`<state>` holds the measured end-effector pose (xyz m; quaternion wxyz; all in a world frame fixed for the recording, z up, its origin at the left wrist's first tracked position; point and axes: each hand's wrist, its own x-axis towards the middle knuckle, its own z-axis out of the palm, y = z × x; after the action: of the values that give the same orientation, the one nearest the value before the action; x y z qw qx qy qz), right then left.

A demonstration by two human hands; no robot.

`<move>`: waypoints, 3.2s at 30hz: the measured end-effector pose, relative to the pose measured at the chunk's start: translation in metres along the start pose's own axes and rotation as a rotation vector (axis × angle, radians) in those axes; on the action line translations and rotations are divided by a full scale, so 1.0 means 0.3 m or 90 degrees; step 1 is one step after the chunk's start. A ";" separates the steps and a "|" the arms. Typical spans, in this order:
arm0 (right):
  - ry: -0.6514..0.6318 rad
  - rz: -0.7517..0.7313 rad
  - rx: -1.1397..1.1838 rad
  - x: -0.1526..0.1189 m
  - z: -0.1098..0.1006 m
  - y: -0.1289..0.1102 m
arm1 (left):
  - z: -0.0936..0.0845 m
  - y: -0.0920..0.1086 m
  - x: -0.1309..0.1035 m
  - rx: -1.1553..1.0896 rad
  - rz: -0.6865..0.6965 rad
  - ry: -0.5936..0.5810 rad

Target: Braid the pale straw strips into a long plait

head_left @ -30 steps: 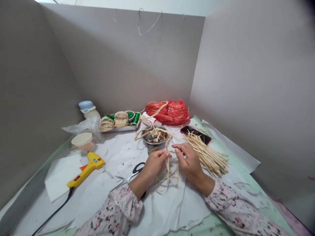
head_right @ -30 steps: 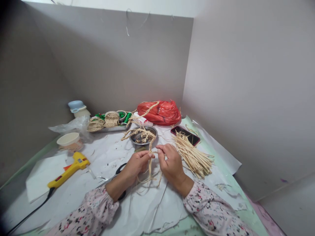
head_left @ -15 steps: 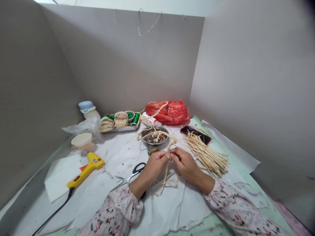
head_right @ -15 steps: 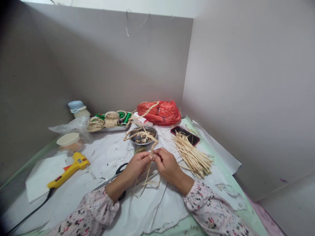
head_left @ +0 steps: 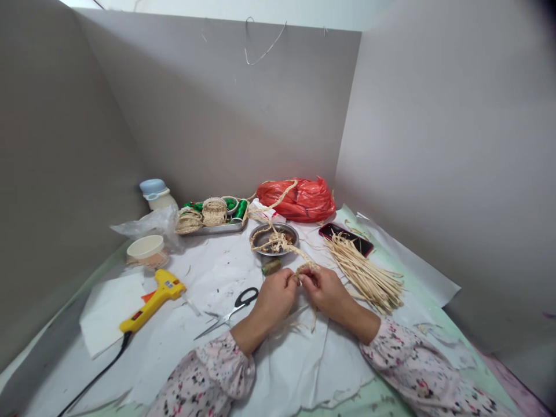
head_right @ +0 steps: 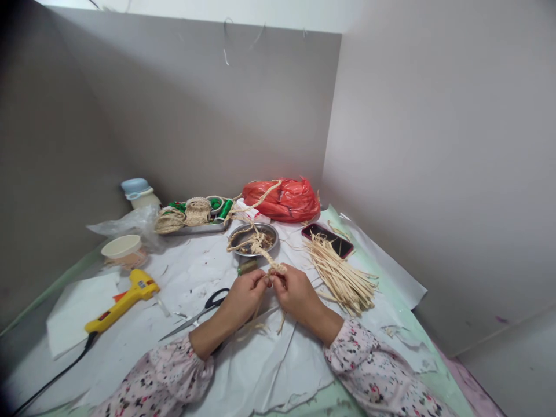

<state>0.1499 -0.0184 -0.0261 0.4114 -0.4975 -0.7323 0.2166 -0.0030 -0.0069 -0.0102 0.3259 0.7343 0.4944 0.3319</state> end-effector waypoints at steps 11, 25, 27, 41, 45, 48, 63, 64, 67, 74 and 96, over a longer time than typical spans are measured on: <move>0.083 -0.002 -0.138 -0.008 0.014 0.009 | -0.004 0.036 -0.028 0.231 0.020 0.074; 0.145 0.146 0.174 0.005 0.015 -0.003 | 0.030 0.072 -0.070 0.278 0.106 -0.005; 0.150 0.170 0.261 0.011 0.015 -0.008 | 0.034 0.076 -0.074 0.296 0.101 -0.030; 0.206 0.296 0.621 0.047 -0.033 -0.003 | 0.014 0.064 -0.061 0.252 0.043 -0.015; 0.164 0.305 0.683 0.053 -0.050 0.015 | -0.021 0.052 -0.037 0.060 0.012 0.132; 0.070 0.328 0.707 0.051 -0.064 0.016 | -0.048 0.048 -0.019 -0.174 -0.016 0.255; -0.170 0.239 0.547 0.024 -0.029 0.012 | 0.026 0.002 -0.006 -0.413 -0.167 -0.237; -0.163 0.232 0.539 0.023 -0.028 0.014 | 0.019 0.007 -0.006 -0.442 -0.178 -0.262; -0.149 0.215 0.514 0.022 -0.028 0.010 | -0.004 0.024 -0.007 -0.487 -0.209 -0.269; -0.074 0.121 0.345 0.021 -0.020 -0.007 | -0.015 0.046 -0.009 -0.455 -0.243 -0.174; 0.093 0.033 0.018 -0.023 0.007 -0.070 | 0.002 0.012 0.003 -0.464 -0.240 -0.038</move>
<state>0.1379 -0.0332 -0.0148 0.4648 -0.5250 -0.6841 0.2006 -0.0004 -0.0072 -0.0076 0.6338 0.4772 0.4606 0.3981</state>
